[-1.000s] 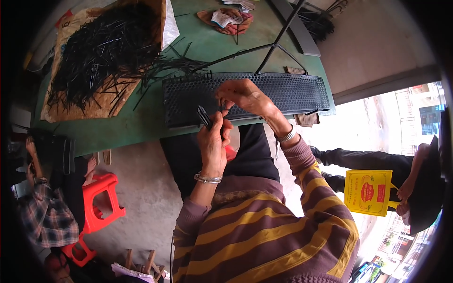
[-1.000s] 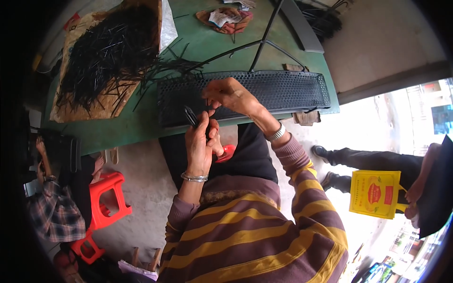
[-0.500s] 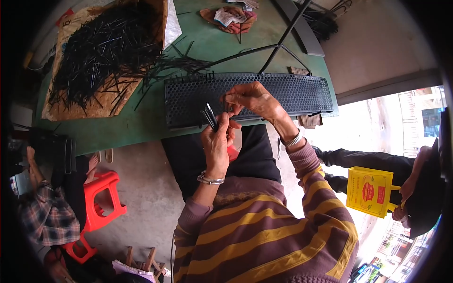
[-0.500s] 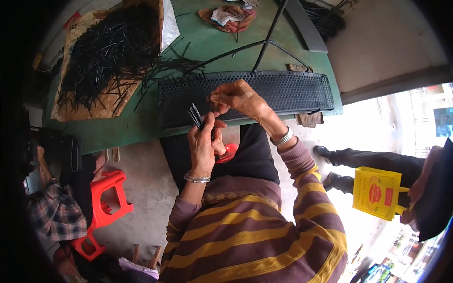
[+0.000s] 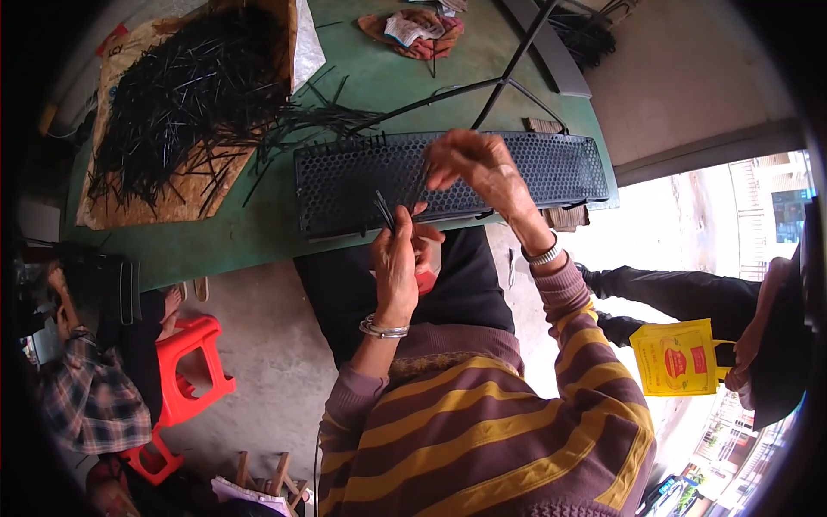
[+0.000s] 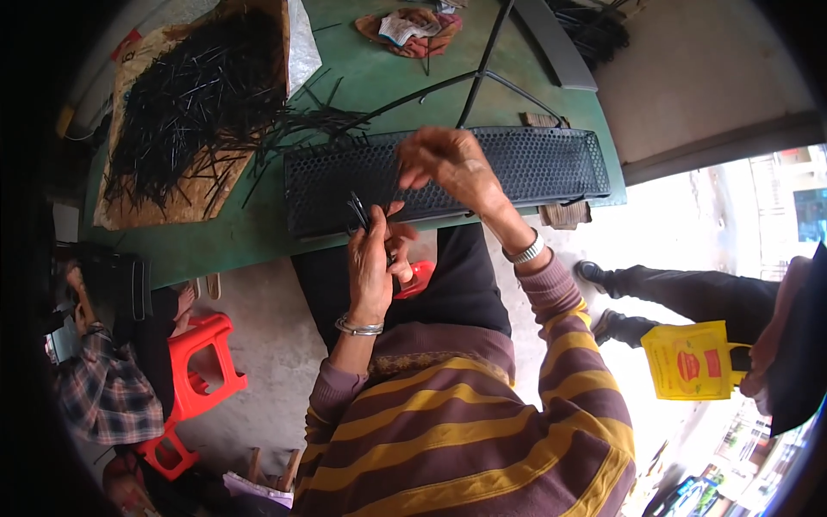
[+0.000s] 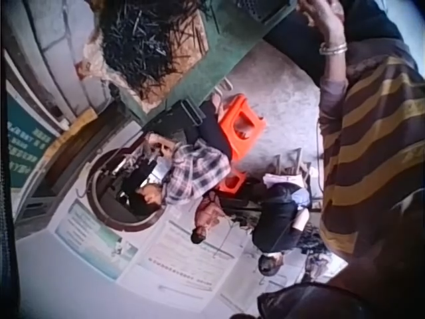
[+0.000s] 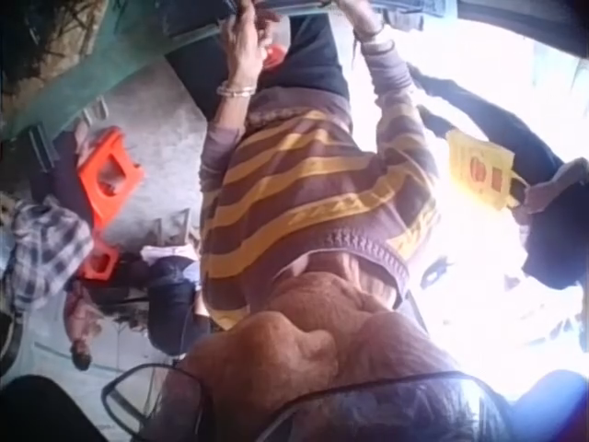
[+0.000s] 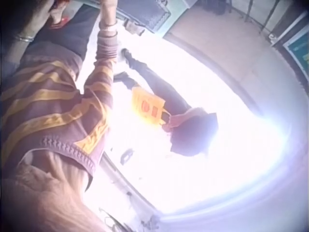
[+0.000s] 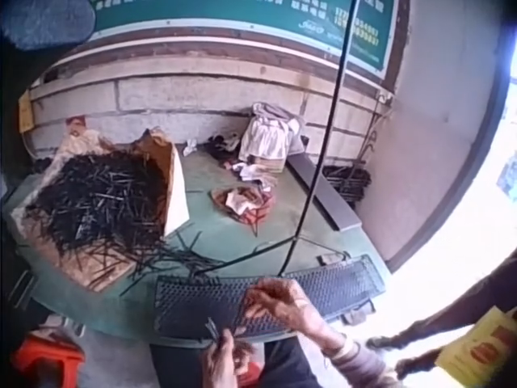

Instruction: Inserting and securing black plastic zip ties into a perforated metal mesh panel component.

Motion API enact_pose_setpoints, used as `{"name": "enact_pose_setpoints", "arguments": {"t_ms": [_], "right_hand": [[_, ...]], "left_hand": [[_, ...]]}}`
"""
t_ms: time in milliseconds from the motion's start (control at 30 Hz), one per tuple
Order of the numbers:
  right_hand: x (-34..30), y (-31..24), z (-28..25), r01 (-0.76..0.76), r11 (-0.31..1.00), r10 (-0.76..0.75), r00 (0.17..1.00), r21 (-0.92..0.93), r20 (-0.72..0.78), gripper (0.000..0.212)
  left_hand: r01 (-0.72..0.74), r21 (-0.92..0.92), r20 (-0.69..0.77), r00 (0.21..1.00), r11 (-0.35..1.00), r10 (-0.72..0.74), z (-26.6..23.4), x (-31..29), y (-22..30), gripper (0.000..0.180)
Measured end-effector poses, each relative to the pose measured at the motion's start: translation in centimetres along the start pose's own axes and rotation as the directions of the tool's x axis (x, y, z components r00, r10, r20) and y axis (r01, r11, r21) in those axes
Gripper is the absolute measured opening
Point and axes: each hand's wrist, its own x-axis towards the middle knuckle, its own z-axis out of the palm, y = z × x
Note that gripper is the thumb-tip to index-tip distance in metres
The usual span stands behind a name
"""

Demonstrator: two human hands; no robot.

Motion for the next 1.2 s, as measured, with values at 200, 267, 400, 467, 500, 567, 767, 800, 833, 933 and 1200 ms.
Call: {"name": "enact_pose_setpoints", "arguments": {"t_ms": [200,267,400,467,500,567,767,800,833,933,1200], "right_hand": [[2.9,0.4,0.8,0.280,0.855,-0.408,0.883,-0.438,-0.233,0.013],[3.8,1.2,0.6,0.327,0.788,-0.487,0.850,-0.521,-0.203,0.013],[5.0,1.9,0.7,0.348,0.744,-0.510,0.847,-0.571,-0.148,0.012],[5.1,1.8,0.3,0.355,0.746,-0.502,0.856,-0.564,-0.125,0.012],[5.2,1.7,0.3,0.366,0.748,-0.495,0.863,-0.554,-0.099,0.012],[5.2,1.3,0.5,0.394,0.725,-0.516,0.854,-0.565,-0.067,0.011],[5.3,1.5,0.7,0.402,0.729,-0.512,0.858,-0.553,-0.051,0.011],[5.3,1.5,0.9,0.382,0.726,-0.496,0.866,-0.572,-0.052,0.011],[5.3,1.5,0.9,0.392,0.728,-0.501,0.864,-0.562,-0.047,0.011],[5.7,1.9,0.4,0.384,0.709,-0.508,0.860,-0.592,-0.051,0.011],[6.4,2.2,0.2,0.400,0.690,-0.478,0.878,-0.603,0.036,0.012]], "left_hand": [[0.031,-0.004,0.082,0.996,0.999,-0.031,-0.1,0.3,0.0,0.034],[0.181,-0.072,0.061,0.982,0.981,-0.177,0.1,0.4,-0.1,0.030],[0.202,-0.203,0.079,0.979,0.958,-0.190,-1.4,0.8,-1.5,0.027],[0.176,-0.147,0.098,0.982,0.973,-0.162,-0.6,0.3,-0.7,0.027],[0.142,-0.092,0.116,0.984,0.986,-0.131,-0.3,0.2,-0.2,0.027],[0.170,-0.133,0.084,0.984,0.976,-0.160,-0.8,0.8,-1.0,0.028],[0.108,-0.160,0.140,0.986,0.981,-0.086,-1.8,0.9,-1.9,0.031],[0.046,-0.106,0.118,0.993,0.993,-0.033,-1.5,0.7,-1.7,0.031],[0.036,-0.102,0.109,0.994,0.994,-0.024,-1.5,0.6,-1.7,0.031],[0.180,-0.188,0.122,0.980,0.966,-0.159,-2.0,1.2,-2.4,0.028],[0.108,-0.139,0.099,0.991,0.984,-0.095,-1.8,0.6,-2.1,0.030]]}}
